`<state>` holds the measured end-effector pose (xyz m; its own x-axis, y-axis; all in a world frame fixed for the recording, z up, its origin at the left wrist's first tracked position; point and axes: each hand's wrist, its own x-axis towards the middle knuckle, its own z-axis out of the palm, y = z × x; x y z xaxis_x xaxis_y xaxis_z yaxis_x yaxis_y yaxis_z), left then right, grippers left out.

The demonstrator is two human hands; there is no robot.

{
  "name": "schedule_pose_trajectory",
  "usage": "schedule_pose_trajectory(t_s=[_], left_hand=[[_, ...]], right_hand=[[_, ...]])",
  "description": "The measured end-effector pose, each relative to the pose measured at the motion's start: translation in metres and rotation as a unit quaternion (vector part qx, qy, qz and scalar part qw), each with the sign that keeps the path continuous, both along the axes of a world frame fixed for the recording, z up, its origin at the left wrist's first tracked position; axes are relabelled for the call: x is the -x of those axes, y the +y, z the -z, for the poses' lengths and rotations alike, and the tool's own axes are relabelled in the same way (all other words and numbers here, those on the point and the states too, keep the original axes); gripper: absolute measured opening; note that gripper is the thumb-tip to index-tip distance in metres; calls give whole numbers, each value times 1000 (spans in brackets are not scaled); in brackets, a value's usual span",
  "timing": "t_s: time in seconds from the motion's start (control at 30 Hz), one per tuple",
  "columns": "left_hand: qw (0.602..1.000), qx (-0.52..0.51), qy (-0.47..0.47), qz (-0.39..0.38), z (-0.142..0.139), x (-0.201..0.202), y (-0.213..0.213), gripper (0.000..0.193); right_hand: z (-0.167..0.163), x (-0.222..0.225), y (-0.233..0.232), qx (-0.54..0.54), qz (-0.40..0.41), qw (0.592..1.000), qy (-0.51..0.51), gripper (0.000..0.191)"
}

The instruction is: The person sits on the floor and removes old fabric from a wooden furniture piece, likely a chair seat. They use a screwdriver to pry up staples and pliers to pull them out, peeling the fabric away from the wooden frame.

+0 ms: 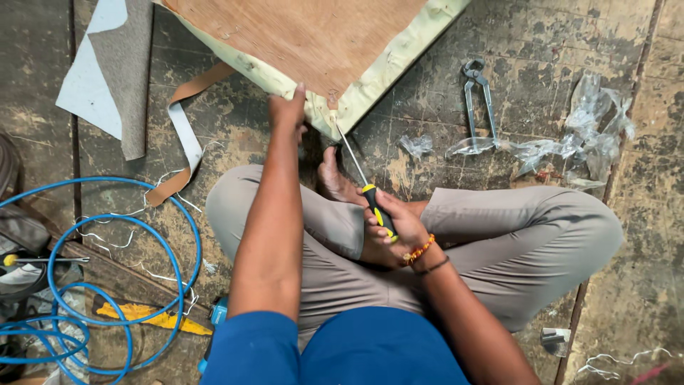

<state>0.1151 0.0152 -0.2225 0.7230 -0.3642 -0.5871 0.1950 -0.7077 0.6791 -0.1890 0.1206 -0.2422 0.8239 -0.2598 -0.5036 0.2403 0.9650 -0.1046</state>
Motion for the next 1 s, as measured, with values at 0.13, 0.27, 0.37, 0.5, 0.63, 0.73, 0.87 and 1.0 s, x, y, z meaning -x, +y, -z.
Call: schedule_pose_trajectory(t_s=[0.13, 0.27, 0.37, 0.5, 0.63, 0.73, 0.87, 1.0], left_hand=[[966, 42, -227, 113, -10, 3, 10, 80], [944, -34, -190, 268, -11, 16, 23, 68], [918, -21, -241, 315, -2, 25, 28, 51], [934, 6, -244, 261, 9, 17, 24, 37], [960, -31, -160, 228, 6, 10, 24, 34], [966, -39, -120, 226, -1, 10, 26, 34], [978, -14, -87, 189, -5, 12, 23, 33], [989, 15, -56, 137, -2, 12, 21, 31]], right_hand=[[-28, 4, 8, 607, -78, 686, 393, 45], [-53, 6, 14, 671, -111, 570, 461, 50], [-57, -2, 11, 688, -107, 569, 438, 49], [-50, -15, 5, 716, -85, 559, 409, 46], [-45, -23, 1, 418, -62, 818, 391, 49], [-48, -23, -6, 310, -38, 881, 356, 48], [-60, -23, -21, 299, -80, 875, 372, 48], [-74, -33, -27, 321, -93, 869, 365, 49]])
